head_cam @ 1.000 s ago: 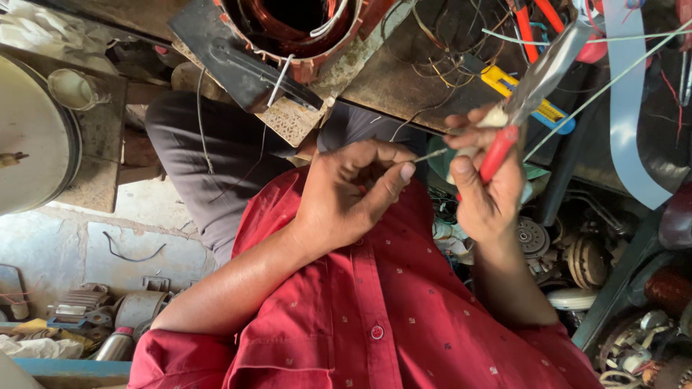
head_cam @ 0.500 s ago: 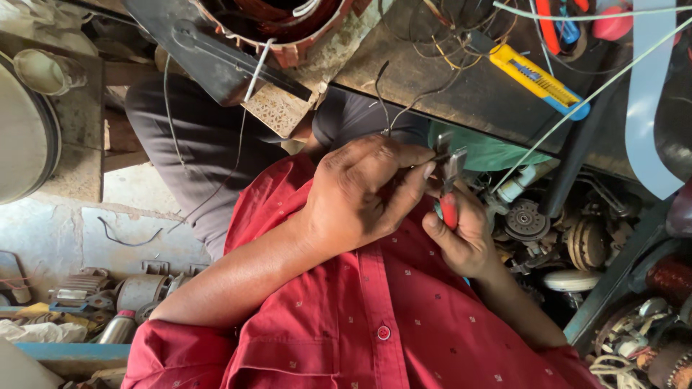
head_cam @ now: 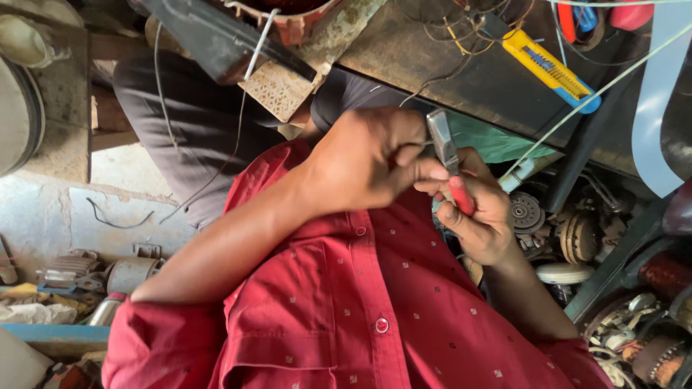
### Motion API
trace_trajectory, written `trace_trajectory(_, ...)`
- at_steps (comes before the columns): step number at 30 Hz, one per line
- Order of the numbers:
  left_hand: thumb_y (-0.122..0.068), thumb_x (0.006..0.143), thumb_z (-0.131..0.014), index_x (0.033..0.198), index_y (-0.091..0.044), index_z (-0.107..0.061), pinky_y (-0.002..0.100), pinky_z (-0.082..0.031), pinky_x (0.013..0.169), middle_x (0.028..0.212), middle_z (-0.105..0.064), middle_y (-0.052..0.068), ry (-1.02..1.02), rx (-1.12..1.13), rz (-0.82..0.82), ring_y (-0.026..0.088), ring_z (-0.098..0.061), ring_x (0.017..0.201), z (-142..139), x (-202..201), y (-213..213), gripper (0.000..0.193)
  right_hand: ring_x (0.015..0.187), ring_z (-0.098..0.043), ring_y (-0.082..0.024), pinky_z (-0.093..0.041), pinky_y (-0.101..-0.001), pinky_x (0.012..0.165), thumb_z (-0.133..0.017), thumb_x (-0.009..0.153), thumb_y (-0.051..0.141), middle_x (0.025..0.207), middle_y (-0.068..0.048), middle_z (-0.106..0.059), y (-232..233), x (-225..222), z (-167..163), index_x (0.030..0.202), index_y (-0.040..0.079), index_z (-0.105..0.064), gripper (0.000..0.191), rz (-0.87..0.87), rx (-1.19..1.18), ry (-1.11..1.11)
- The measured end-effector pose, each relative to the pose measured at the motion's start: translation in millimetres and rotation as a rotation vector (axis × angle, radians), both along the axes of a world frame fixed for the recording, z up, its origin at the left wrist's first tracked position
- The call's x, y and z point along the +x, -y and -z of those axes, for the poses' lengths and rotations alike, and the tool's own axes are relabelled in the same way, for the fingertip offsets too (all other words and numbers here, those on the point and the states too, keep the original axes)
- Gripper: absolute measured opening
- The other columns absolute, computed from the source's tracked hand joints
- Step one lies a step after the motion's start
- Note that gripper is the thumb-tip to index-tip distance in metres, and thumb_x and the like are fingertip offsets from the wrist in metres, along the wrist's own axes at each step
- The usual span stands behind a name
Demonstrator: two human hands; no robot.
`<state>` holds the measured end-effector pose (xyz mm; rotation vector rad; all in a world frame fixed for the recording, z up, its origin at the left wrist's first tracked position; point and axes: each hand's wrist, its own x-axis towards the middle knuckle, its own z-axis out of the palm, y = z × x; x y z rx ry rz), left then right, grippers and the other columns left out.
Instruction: The person sits at a cluttered workbench and winds copper wire into a motor stator, guiding the wire by hand and feeding it around the slots. They use pliers to cut and trim the wire ends and continue threading the wire through the stator.
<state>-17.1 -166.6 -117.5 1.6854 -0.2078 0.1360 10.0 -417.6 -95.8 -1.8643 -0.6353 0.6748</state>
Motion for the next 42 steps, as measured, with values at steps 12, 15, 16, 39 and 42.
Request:
trace_trajectory(12,-0.013,0.092,-0.083,0.071,-0.006,-0.036,0.029,-0.03,0.056,0.068,-0.033,0.001,-0.016,-0.273,-0.199,0.01,-0.031,0.064,21.3,7.1,16.9,0.052,0.114,-0.058,-0.021,-0.054,-0.0389,0.1,-0.062,0.113,0.026,0.138,-0.011,-0.05,-14.5,-21.3,17.4,0.136,0.002,-0.058,0.033,0.37,0.607,-0.279)
trace_trajectory(15,-0.011,0.102,-0.062,0.084,-0.004,-0.047,0.032,-0.037,0.063,0.078,-0.044,0.005,-0.025,-0.328,0.014,0.014,-0.042,0.07,16.6,-3.4,7.6,0.024,0.119,-0.062,-0.025,-0.054,-0.04,0.104,-0.062,0.112,0.026,0.137,-0.017,-0.055,-7.6,-16.4,14.2,0.13,-0.003,-0.061,0.035,0.356,0.472,-0.151)
trace_trajectory(16,-0.012,0.106,-0.058,0.088,-0.003,-0.05,0.032,-0.041,0.066,0.08,-0.047,0.006,0.026,-0.314,0.012,0.017,-0.046,0.072,17.0,-4.4,6.1,0.021,0.12,-0.063,-0.026,-0.054,-0.0402,0.105,-0.062,0.112,0.026,0.135,-0.019,-0.057,-6.5,-15.8,14.0,0.129,-0.005,-0.062,0.036,0.332,0.44,-0.126)
trace_trajectory(39,-0.022,0.096,-0.077,0.126,-0.007,-0.065,0.04,-0.055,0.088,0.113,-0.058,0.01,0.319,0.405,-0.091,0.03,-0.064,0.101,-11.5,-18.6,-1.0,0.036,0.134,-0.057,-0.03,-0.041,-0.0411,0.117,-0.061,0.106,0.026,0.141,-0.019,-0.059,12.6,-14.8,5.9,0.138,-0.008,-0.058,0.047,-0.014,0.022,0.026)
trace_trajectory(42,-0.023,0.096,-0.077,0.126,-0.008,-0.064,0.041,-0.055,0.088,0.113,-0.058,0.01,0.313,0.41,-0.088,0.031,-0.064,0.101,-8.5,-20.5,-0.4,0.036,0.134,-0.056,-0.031,-0.044,-0.0401,0.115,-0.062,0.106,0.028,0.143,-0.018,-0.056,7.9,-13.0,2.8,0.131,-0.008,-0.062,0.043,-0.034,0.053,0.063)
